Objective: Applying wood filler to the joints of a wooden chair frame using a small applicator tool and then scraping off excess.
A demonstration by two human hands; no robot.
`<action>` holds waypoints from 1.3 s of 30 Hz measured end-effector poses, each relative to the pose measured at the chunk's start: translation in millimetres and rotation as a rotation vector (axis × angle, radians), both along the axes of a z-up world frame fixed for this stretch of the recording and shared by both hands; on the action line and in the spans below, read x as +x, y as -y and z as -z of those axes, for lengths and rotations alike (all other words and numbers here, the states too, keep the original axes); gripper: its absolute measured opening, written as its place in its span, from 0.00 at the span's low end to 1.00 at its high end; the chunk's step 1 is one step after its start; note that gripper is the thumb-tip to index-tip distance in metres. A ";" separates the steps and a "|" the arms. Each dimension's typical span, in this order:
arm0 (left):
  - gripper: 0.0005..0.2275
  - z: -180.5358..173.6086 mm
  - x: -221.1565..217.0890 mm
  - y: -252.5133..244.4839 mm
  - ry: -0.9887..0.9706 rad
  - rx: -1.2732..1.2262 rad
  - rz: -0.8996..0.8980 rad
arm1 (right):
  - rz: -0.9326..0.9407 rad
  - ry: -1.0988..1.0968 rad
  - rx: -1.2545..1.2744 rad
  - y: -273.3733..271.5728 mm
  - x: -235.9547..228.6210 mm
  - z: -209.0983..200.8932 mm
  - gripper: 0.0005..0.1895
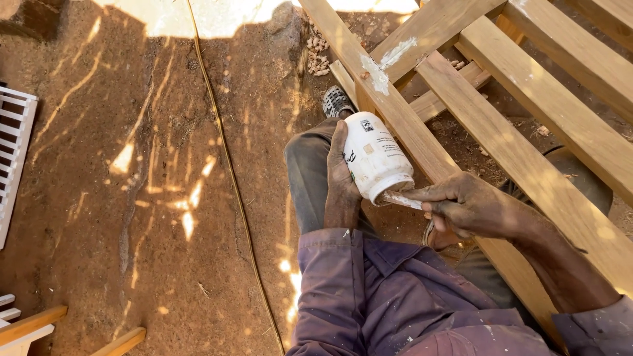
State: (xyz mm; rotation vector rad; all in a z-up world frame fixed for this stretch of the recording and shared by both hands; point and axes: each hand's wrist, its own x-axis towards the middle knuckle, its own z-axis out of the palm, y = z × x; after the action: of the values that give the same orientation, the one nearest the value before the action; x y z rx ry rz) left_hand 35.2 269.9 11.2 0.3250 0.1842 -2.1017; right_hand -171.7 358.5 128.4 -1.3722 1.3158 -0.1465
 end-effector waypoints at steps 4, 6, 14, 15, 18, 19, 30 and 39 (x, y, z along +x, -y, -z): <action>0.25 -13.4 4.2 2.3 -0.011 0.164 -0.042 | 0.058 0.228 -0.070 -12.1 -10.6 4.7 0.23; 0.25 -13.2 7.4 4.2 -0.022 0.169 -0.086 | 0.220 0.489 0.008 -21.6 -20.9 15.7 0.24; 0.24 -13.8 6.5 15.0 -0.024 0.211 -0.165 | 0.428 0.377 -0.011 -17.8 -41.8 -9.3 0.26; 0.24 -16.1 7.1 16.8 0.000 0.249 -0.181 | 0.483 0.419 -0.029 -16.7 -47.0 -11.6 0.28; 0.26 -21.8 13.0 34.0 -0.020 0.217 -0.126 | 0.452 0.409 -0.162 4.6 -77.9 -6.4 0.27; 0.26 -22.8 13.6 43.8 -0.032 0.221 -0.130 | 0.446 0.397 -0.161 17.1 -84.5 -8.1 0.27; 0.19 -13.9 4.3 176.4 -0.071 0.056 -0.214 | 0.371 -0.311 -0.388 162.4 -74.1 -1.6 0.24; 0.28 -3.7 -0.8 192.3 -0.014 0.064 -0.238 | -0.080 -0.958 -0.424 180.8 -72.2 34.5 0.27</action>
State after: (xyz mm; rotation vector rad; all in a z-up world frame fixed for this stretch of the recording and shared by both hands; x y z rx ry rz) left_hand 34.4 77.6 14.9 0.3108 0.2855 -1.8663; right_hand -244.0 177.7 93.9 -1.9642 2.0851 0.3564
